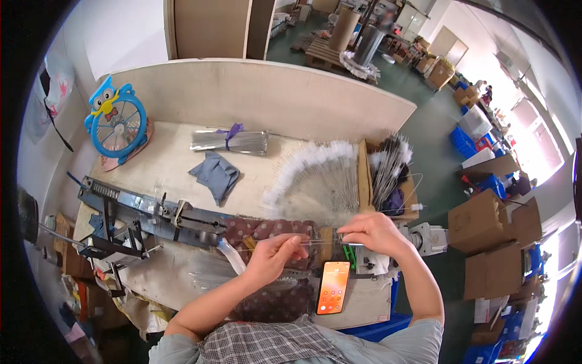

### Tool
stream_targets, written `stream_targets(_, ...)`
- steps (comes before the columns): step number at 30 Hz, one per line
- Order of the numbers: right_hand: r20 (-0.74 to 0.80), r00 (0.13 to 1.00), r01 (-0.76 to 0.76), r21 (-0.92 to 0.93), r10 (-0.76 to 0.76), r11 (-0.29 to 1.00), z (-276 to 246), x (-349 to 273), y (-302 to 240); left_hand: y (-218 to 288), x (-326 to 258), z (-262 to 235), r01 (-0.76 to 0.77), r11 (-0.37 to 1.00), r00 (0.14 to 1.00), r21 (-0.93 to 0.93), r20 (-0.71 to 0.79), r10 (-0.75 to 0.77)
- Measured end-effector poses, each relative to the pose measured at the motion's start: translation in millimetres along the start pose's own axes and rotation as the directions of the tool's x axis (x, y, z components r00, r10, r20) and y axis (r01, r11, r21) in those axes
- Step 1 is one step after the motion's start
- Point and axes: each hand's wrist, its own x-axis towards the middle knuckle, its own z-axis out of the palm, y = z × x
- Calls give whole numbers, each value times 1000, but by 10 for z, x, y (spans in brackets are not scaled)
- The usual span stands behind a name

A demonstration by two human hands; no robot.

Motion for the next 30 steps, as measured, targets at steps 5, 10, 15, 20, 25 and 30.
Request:
stream_targets(5, 36, 897, 425, -339, -440, 839, 283, 317, -206, 169, -130, 21, 44, 998, 997, 43, -65, -41)
stream_targets(10, -82, 813, 558, -174, -577, 811, 520, 625, -507, 214, -400, -200, 5, 990, 961, -138, -272, -43)
stream_targets(15, -188, 780, 587, -110, -596, 802, 1052, 979, -848, -187, -751, -699, 357, 517, 734, -778, -109, -670)
stream_targets(20, -268, 834, 454, -166, -483, 876, 1276, 1107, -1121, 24, -946, -1179, -13, 519, 826, -855, -302, -475)
stream_targets(25, -254, 857, 412, -182, -448, 893, 1236, 1084, -1214, 269, -741, -859, 180, 976, 894, 119, -435, -111)
stream_targets(30, -194, 898, 357, -204, -396, 911, 1263, 1086, -1232, 233, -624, -976, 497, 606, 851, 622, -486, -200)
